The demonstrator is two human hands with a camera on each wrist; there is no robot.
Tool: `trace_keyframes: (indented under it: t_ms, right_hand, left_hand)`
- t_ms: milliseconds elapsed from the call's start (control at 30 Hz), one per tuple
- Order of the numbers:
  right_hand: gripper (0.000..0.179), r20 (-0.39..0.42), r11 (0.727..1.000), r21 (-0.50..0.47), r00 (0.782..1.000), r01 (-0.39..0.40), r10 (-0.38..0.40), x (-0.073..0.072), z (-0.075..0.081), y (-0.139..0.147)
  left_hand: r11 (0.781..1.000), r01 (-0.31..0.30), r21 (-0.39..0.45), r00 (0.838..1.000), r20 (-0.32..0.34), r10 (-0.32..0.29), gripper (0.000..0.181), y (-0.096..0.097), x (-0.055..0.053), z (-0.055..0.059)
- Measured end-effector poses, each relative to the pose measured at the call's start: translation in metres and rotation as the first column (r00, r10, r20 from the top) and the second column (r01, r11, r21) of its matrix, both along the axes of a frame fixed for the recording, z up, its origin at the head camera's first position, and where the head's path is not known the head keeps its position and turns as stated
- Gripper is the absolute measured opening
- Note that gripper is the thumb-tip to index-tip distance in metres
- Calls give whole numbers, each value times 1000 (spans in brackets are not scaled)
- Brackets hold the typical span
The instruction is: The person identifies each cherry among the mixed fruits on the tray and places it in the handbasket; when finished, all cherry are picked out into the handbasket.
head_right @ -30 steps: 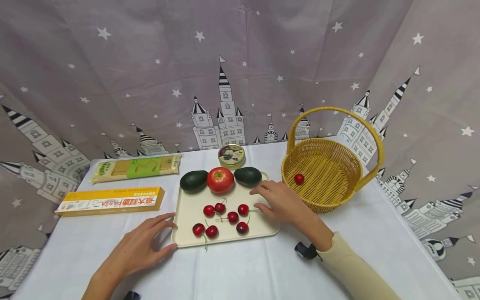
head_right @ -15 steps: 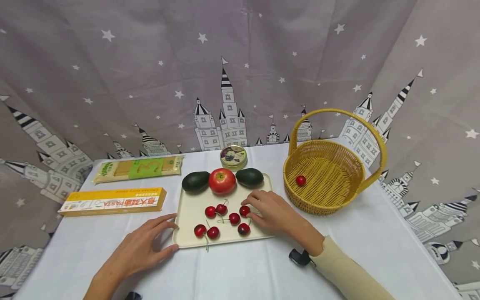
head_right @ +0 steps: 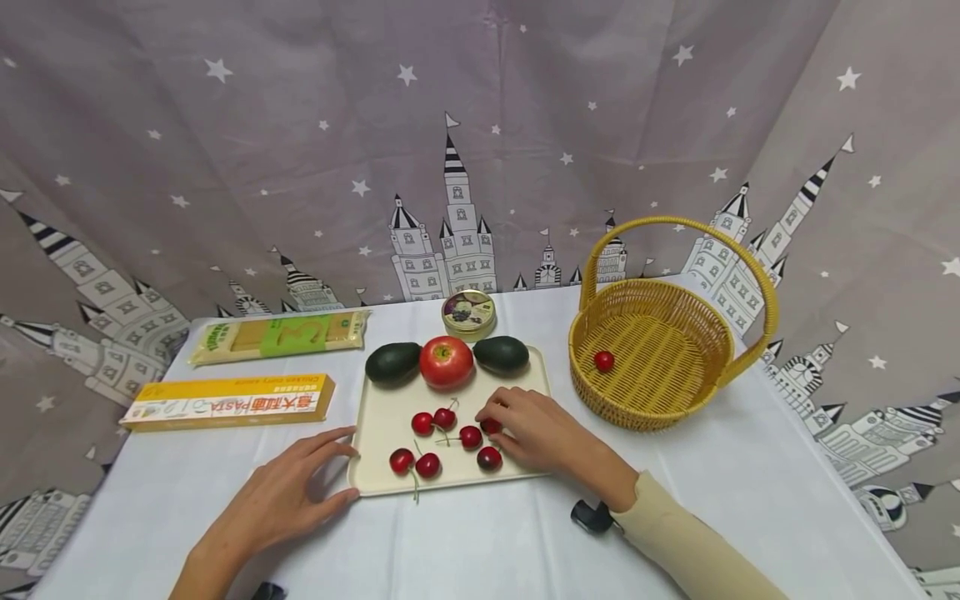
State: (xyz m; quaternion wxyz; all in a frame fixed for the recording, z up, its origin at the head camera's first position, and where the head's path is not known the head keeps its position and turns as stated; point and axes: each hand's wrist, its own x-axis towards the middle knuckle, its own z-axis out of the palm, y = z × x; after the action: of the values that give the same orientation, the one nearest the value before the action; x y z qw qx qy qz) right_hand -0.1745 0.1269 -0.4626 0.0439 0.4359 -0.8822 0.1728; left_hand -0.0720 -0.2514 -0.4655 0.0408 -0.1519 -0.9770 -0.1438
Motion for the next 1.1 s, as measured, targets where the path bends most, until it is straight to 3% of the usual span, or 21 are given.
trace_keyframes:
  t_ms: [400, 1100]
  right_hand:
    - [26, 16, 999, 31, 1000, -21, 21, -1, -1, -2]
    - [26, -104, 999, -32, 995, 11, -14, -3, 15, 18]
  left_hand:
    - [1000, -1, 6, 1000, -3, 1, 45, 0, 1, -1]
    - [1000, 13, -6, 1000, -24, -13, 45, 0, 0, 1]
